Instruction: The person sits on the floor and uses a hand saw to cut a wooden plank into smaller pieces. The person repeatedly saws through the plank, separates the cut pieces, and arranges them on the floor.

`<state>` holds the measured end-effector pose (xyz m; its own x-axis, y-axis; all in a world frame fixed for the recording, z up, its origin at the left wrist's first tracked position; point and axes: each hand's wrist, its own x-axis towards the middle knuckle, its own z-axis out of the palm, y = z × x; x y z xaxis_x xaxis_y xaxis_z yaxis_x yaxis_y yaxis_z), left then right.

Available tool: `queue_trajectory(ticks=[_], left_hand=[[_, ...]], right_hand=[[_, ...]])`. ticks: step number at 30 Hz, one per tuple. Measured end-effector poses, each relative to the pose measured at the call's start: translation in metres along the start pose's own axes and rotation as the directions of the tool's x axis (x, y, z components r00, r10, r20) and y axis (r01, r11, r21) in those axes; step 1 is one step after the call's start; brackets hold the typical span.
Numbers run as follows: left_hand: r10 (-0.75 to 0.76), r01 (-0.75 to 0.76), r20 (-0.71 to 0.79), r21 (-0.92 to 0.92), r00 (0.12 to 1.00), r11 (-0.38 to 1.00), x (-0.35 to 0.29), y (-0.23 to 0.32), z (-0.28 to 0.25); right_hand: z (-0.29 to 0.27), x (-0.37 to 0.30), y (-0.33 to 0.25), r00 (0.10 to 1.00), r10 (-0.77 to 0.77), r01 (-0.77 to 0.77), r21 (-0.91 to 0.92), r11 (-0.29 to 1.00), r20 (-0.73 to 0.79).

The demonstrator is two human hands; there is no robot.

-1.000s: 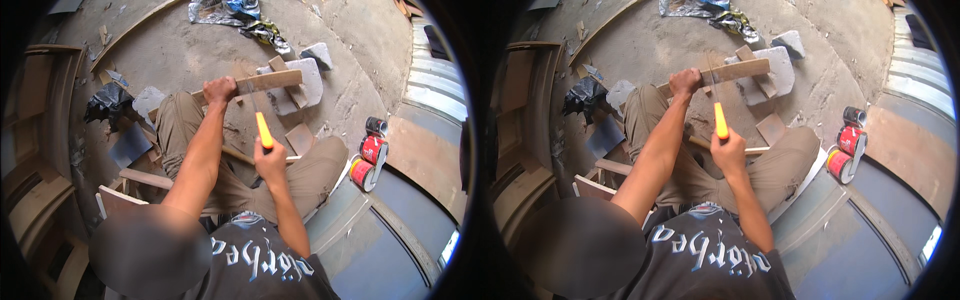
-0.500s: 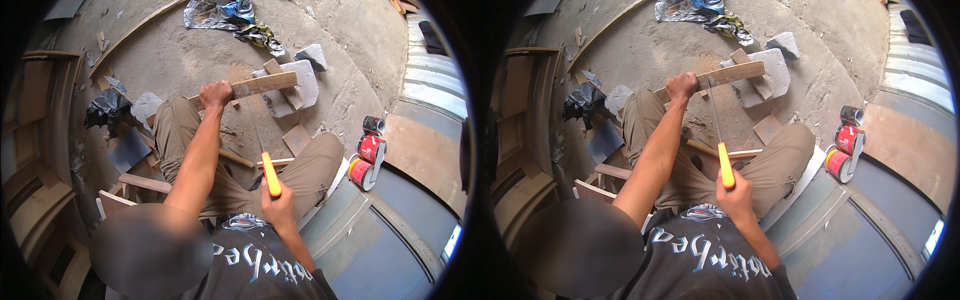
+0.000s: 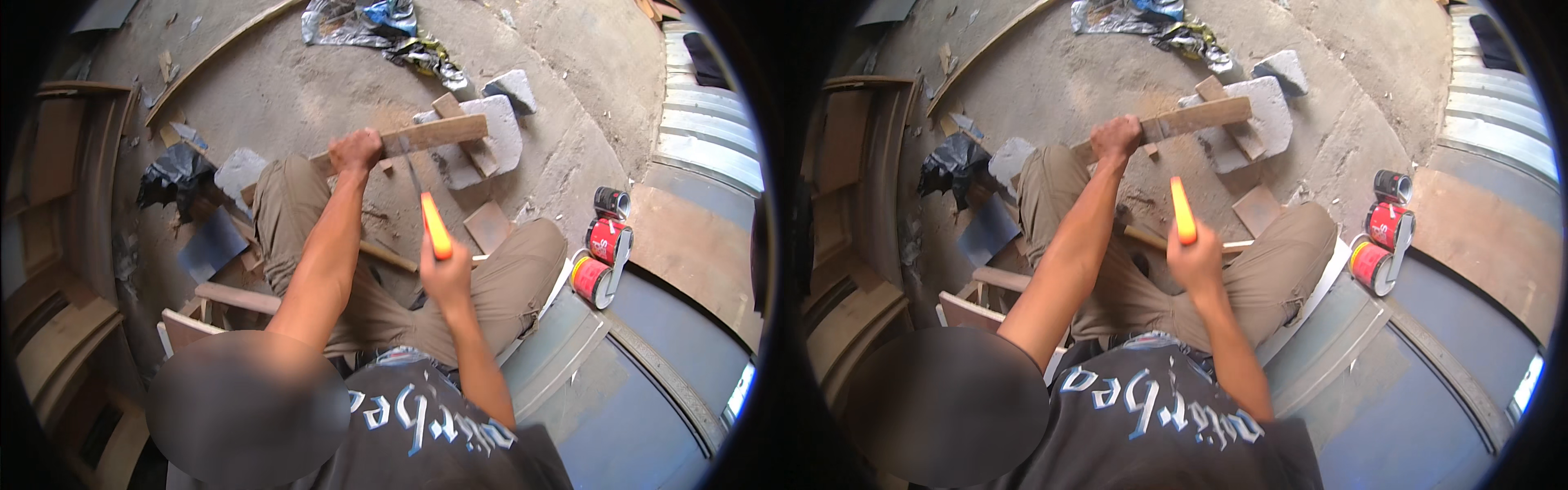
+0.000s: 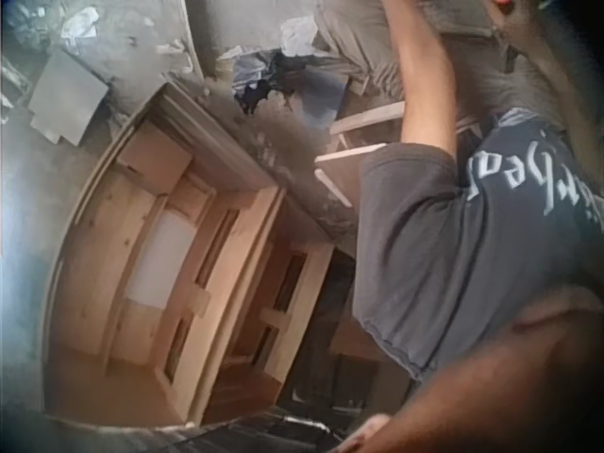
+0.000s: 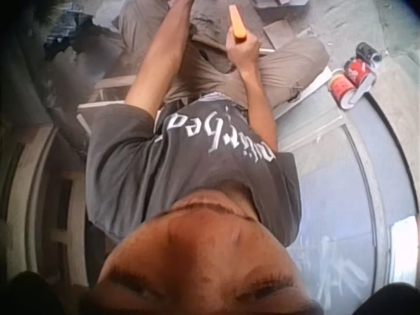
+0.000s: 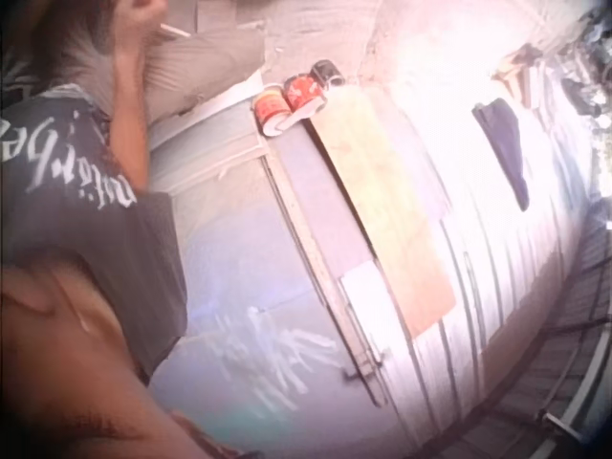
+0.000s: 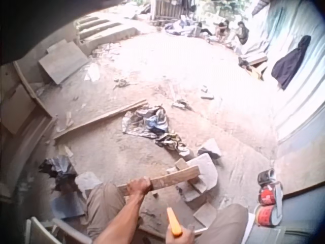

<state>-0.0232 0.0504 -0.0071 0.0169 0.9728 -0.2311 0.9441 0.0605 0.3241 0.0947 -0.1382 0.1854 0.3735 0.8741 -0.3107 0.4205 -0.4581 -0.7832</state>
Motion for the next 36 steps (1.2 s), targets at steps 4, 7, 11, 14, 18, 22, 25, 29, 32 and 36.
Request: queue_trajectory(ticks=[4,7,11,14,18,22,25,29,32,36], left_hand=[[0.037,-0.036,-0.032,0.017,0.999,0.999,0.001,-0.006,0.001],[-0.011,0.011,-0.010,0.005,1.000,1.000,0.015,0.000,-0.007],[0.053,-0.053,-0.003,0.012,0.999,0.999,0.010,0.002,0.002],[0.023,-0.023,0.004,0.035,1.000,0.999,0.002,0.005,0.000],[0.011,-0.011,-0.009,0.023,1.000,1.000,0.007,0.000,-0.004],[0.031,-0.031,-0.005,0.043,1.000,0.999,0.002,0.002,0.002],[0.048,-0.047,-0.025,0.038,0.999,0.998,0.014,0.007,0.000],[0.078,-0.076,-0.036,0.053,0.996,0.996,0.007,-0.002,-0.002],[0.071,-0.065,-0.052,0.109,0.996,0.992,0.011,-0.002,0.007],[0.081,-0.082,0.010,0.124,0.997,0.989,0.015,-0.019,0.053]], right_hand=[[0.007,-0.008,0.006,1.000,0.008,-0.008,0.023,1.000,-0.009],[-0.019,-0.062,-0.007,0.999,0.045,-0.044,0.084,0.996,-0.019],[0.000,-0.002,0.009,0.999,-0.033,0.033,-0.042,0.999,-0.004],[0.011,0.010,-0.002,0.999,0.035,-0.035,-0.008,0.999,-0.023],[-0.013,-0.039,-0.003,0.998,-0.041,0.044,0.060,0.997,-0.047],[-0.001,0.011,-0.004,0.998,0.062,-0.062,0.019,0.998,0.015],[0.016,0.027,0.010,0.999,0.042,-0.042,-0.006,0.999,-0.002],[0.000,-0.024,-0.007,0.999,-0.012,0.014,0.047,0.999,-0.046],[-0.005,-0.008,-0.001,1.000,0.006,-0.004,0.078,0.997,-0.026],[0.033,0.033,0.024,0.997,-0.057,0.057,-0.016,0.998,-0.054]])
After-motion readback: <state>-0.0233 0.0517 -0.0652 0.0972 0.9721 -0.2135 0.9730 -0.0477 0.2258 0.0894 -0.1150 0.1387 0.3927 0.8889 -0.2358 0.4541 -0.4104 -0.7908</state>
